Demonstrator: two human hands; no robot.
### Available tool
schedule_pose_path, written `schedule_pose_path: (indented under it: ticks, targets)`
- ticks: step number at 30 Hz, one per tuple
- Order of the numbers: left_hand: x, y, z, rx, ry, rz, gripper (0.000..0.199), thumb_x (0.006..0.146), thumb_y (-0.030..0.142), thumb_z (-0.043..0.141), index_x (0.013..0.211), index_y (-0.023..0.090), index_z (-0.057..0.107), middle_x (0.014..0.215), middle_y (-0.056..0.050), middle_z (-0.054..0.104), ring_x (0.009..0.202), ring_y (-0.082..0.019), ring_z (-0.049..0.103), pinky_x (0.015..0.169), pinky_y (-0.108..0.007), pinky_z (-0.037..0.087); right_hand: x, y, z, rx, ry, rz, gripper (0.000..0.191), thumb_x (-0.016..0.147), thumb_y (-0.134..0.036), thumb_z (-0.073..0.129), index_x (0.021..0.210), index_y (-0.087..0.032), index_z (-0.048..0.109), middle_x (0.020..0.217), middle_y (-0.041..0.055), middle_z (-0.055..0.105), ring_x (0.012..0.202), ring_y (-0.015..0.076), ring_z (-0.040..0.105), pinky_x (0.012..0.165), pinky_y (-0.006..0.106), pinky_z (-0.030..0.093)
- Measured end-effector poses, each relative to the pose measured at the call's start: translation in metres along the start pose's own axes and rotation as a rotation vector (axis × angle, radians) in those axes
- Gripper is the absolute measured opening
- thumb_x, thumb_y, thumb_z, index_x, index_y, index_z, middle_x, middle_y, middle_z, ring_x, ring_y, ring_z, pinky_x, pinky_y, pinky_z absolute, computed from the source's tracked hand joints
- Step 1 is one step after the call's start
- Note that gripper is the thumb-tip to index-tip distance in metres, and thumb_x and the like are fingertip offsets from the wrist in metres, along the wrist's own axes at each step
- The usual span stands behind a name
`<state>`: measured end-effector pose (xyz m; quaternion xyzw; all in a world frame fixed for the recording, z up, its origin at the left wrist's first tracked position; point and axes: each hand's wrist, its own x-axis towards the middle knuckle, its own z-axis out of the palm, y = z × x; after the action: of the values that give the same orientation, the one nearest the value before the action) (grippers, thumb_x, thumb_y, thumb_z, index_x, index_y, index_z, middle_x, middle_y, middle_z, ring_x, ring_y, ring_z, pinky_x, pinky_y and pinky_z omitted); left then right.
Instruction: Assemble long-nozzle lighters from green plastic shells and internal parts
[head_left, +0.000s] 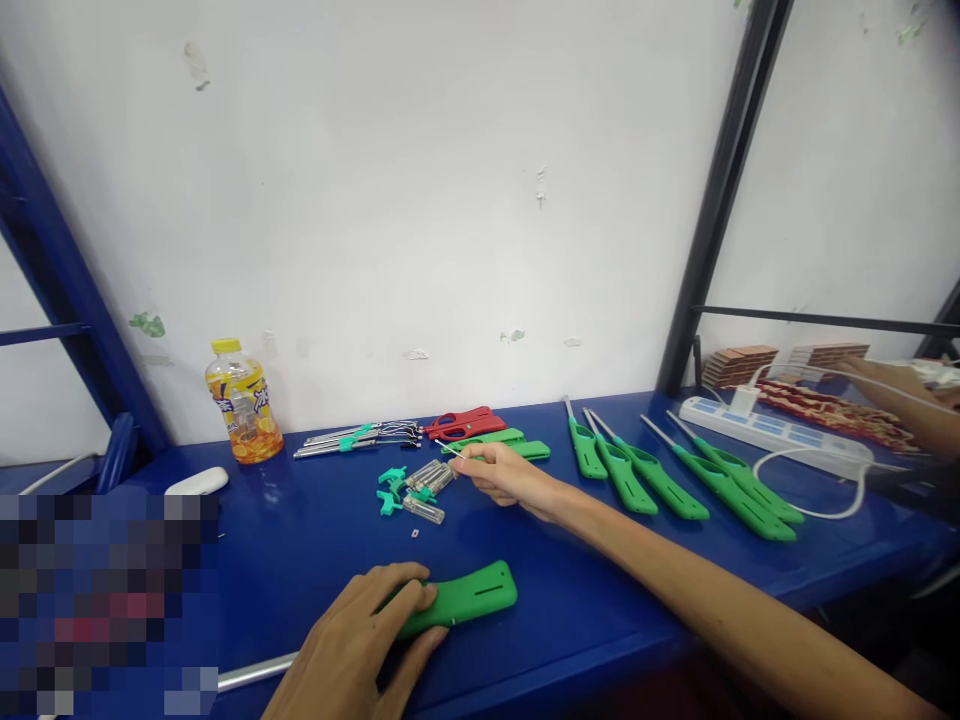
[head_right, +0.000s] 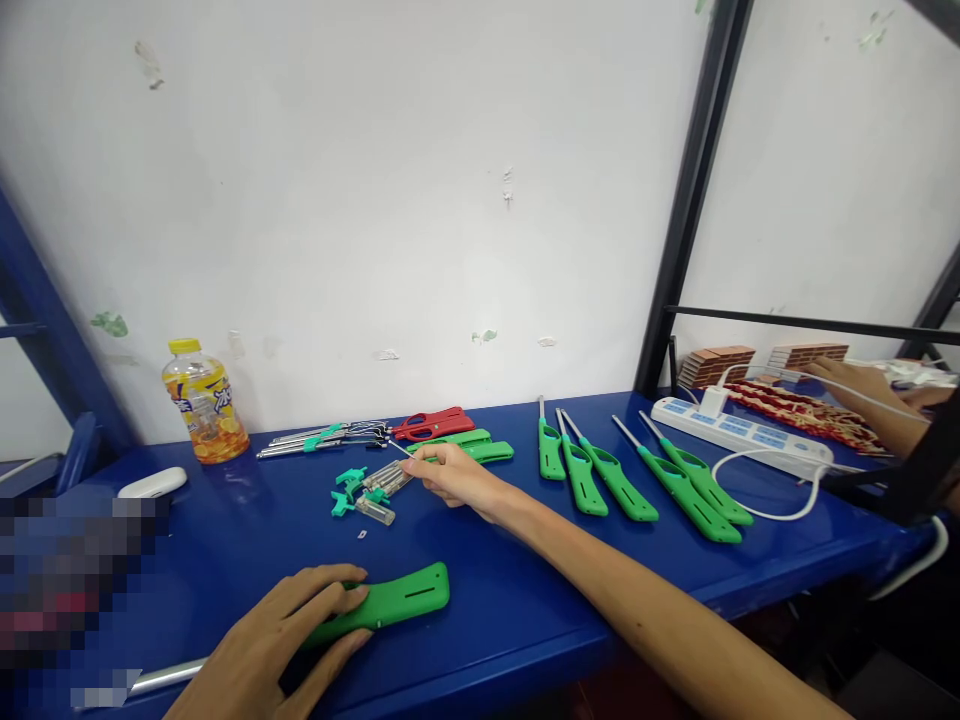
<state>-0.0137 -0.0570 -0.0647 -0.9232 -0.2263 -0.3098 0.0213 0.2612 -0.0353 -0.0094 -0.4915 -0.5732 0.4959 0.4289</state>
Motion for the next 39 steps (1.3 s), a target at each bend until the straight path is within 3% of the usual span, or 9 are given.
schedule_pose_path:
  ticks: [4,8,15,19,25,39]
  targets:
    - [0.0,0.001,-0.003,0.014,-0.026,0.02,0.024,0.11,0.036,0.056,0.129,0.033,0.07,0.125,-0.002,0.077,0.107,-0.022,0.078,0.095,-0.032,0.065,0.001,0.002,-0.001,-0.049,0.029,-0.014,0.041,0.096,-0.058,0.073,0.089,-0.02,0.058,0.06,-0.0127,0.031,0.047,0.006,0.018,0.043,0.022,0.01]
    - [0.002,0.003,-0.006,0.062,-0.042,0.068,0.035,0.111,0.032,0.053,0.144,0.038,0.064,0.127,-0.001,0.075,0.108,-0.022,0.077,0.097,-0.037,0.065,0.003,0.004,-0.001,-0.116,0.039,-0.029,0.035,0.104,-0.049,0.067,0.09,-0.017,0.062,0.062,-0.0114,0.037,0.045,0.0052,0.023,0.041,0.019,0.016]
    - [0.004,0.006,-0.005,0.079,0.037,0.116,0.026,0.112,0.033,0.054,0.129,0.028,0.072,0.116,-0.004,0.08,0.099,-0.021,0.079,0.088,-0.032,0.066,0.005,0.007,-0.002,-0.203,0.012,-0.073,0.035,0.108,-0.046,0.063,0.09,-0.016,0.064,0.06,-0.0121,0.036,0.042,0.0051,0.025,0.04,0.019,0.02]
    - [0.004,0.006,-0.008,0.185,0.086,0.207,0.034,0.116,0.036,0.044,0.131,0.024,0.072,0.117,-0.005,0.083,0.099,-0.022,0.082,0.09,-0.033,0.066,0.007,0.009,-0.003,-0.234,0.01,-0.084,0.034,0.109,-0.045,0.063,0.091,-0.016,0.065,0.06,-0.0117,0.039,0.042,0.005,0.027,0.04,0.019,0.023]
    - [-0.003,0.003,-0.012,0.203,0.015,0.285,0.034,0.115,0.028,0.045,0.139,0.029,0.069,0.131,-0.003,0.08,0.113,-0.02,0.08,0.095,-0.024,0.063,0.006,0.009,-0.003,-0.269,0.012,-0.083,0.035,0.109,-0.047,0.062,0.093,-0.016,0.065,0.06,-0.0115,0.041,0.042,0.0054,0.029,0.041,0.019,0.025]
    - [-0.002,0.004,-0.017,0.18,-0.018,0.308,0.042,0.109,0.018,0.044,0.143,0.031,0.066,0.131,-0.002,0.08,0.111,-0.019,0.08,0.09,-0.022,0.063,0.007,0.01,-0.001,-0.345,0.007,-0.101,0.037,0.108,-0.05,0.061,0.092,-0.016,0.065,0.067,-0.0081,0.05,0.047,0.0069,0.036,0.046,0.021,0.033]
